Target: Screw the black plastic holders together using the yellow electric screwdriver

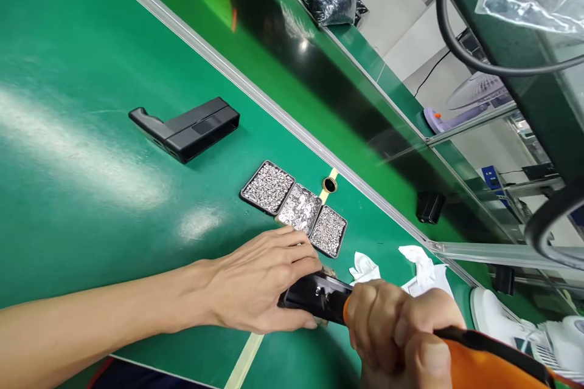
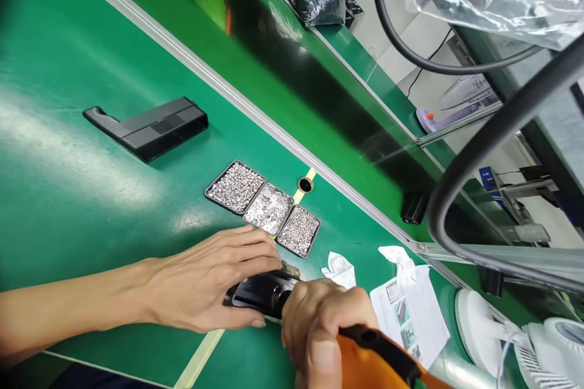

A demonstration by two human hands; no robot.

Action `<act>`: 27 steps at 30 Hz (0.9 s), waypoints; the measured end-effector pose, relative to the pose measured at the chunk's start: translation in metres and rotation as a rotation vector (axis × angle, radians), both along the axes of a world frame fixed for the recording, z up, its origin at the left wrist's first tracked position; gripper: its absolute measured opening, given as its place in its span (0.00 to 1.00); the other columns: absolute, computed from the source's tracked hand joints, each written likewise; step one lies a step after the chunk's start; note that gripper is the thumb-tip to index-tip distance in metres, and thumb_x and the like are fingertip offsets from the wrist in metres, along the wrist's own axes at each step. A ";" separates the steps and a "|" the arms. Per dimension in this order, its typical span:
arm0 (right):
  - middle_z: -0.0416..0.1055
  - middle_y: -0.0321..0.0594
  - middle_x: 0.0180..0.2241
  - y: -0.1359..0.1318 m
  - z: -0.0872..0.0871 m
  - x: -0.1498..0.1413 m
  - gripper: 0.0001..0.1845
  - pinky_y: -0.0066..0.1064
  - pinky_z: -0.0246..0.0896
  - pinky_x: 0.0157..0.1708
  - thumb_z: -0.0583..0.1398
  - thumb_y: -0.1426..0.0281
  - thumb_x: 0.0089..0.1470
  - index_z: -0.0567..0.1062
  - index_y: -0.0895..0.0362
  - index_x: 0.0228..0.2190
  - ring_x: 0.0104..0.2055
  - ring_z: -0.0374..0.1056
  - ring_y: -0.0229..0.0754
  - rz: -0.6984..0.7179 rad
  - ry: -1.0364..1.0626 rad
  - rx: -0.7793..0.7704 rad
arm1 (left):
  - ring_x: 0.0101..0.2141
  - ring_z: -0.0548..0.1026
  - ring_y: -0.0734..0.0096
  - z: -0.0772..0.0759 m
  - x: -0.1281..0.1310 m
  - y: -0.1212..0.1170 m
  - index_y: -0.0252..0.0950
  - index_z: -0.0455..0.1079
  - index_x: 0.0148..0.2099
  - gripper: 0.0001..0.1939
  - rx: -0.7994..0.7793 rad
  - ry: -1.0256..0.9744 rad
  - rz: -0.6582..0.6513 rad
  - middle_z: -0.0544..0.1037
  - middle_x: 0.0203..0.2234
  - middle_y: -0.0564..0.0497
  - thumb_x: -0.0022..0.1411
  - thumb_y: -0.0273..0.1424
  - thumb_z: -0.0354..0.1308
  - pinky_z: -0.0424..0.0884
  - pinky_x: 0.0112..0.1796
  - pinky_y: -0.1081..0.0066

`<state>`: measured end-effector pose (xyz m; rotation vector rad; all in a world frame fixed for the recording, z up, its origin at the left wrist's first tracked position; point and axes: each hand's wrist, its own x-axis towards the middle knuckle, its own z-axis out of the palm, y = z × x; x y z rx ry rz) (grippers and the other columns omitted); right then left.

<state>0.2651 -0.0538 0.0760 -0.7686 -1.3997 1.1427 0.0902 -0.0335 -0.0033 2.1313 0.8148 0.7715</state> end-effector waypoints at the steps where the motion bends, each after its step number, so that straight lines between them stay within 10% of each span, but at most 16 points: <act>1: 0.48 0.22 0.17 0.000 -0.001 0.000 0.12 0.26 0.50 0.17 0.56 0.65 0.69 0.65 0.52 0.31 0.13 0.45 0.30 0.008 0.003 -0.002 | 0.43 0.73 0.55 -0.001 0.000 0.000 0.31 0.74 0.52 0.26 0.000 -0.011 0.006 0.78 0.42 0.45 0.60 0.46 0.68 0.66 0.47 0.57; 7: 0.49 0.22 0.17 0.000 -0.009 0.003 0.11 0.25 0.53 0.17 0.55 0.67 0.69 0.64 0.51 0.31 0.14 0.46 0.30 0.008 -0.002 0.012 | 0.43 0.74 0.56 -0.003 0.003 0.001 0.32 0.75 0.51 0.25 0.033 -0.035 0.018 0.79 0.40 0.45 0.61 0.47 0.67 0.68 0.47 0.58; 12: 0.51 0.21 0.17 0.005 0.020 0.010 0.07 0.22 0.56 0.13 0.55 0.61 0.69 0.68 0.50 0.39 0.12 0.48 0.30 0.102 -0.006 0.029 | 0.43 0.74 0.56 -0.006 0.002 0.001 0.34 0.75 0.51 0.26 0.063 -0.008 0.020 0.79 0.41 0.46 0.59 0.48 0.67 0.69 0.47 0.59; 17: 0.62 0.24 0.19 0.051 0.032 0.026 0.07 0.25 0.63 0.20 0.60 0.63 0.66 0.71 0.51 0.43 0.17 0.57 0.32 -0.215 0.102 0.197 | 0.46 0.73 0.54 0.003 0.003 -0.002 0.35 0.73 0.54 0.23 0.101 0.093 0.034 0.77 0.44 0.45 0.63 0.43 0.65 0.68 0.51 0.55; 22: 0.74 0.44 0.51 0.097 0.001 0.058 0.25 0.39 0.71 0.50 0.59 0.62 0.67 0.64 0.52 0.62 0.50 0.74 0.43 -0.251 -0.342 0.145 | 0.56 0.69 0.44 0.014 0.023 -0.010 0.36 0.71 0.58 0.25 0.175 0.160 0.025 0.75 0.54 0.39 0.63 0.43 0.66 0.65 0.58 0.46; 27: 0.68 0.47 0.61 0.053 -0.025 0.109 0.25 0.51 0.63 0.62 0.55 0.60 0.70 0.64 0.48 0.65 0.63 0.65 0.51 -0.475 -1.138 0.190 | 0.48 0.75 0.52 0.024 0.032 -0.003 0.40 0.75 0.51 0.16 -0.173 -0.104 0.140 0.77 0.49 0.43 0.66 0.41 0.64 0.73 0.48 0.58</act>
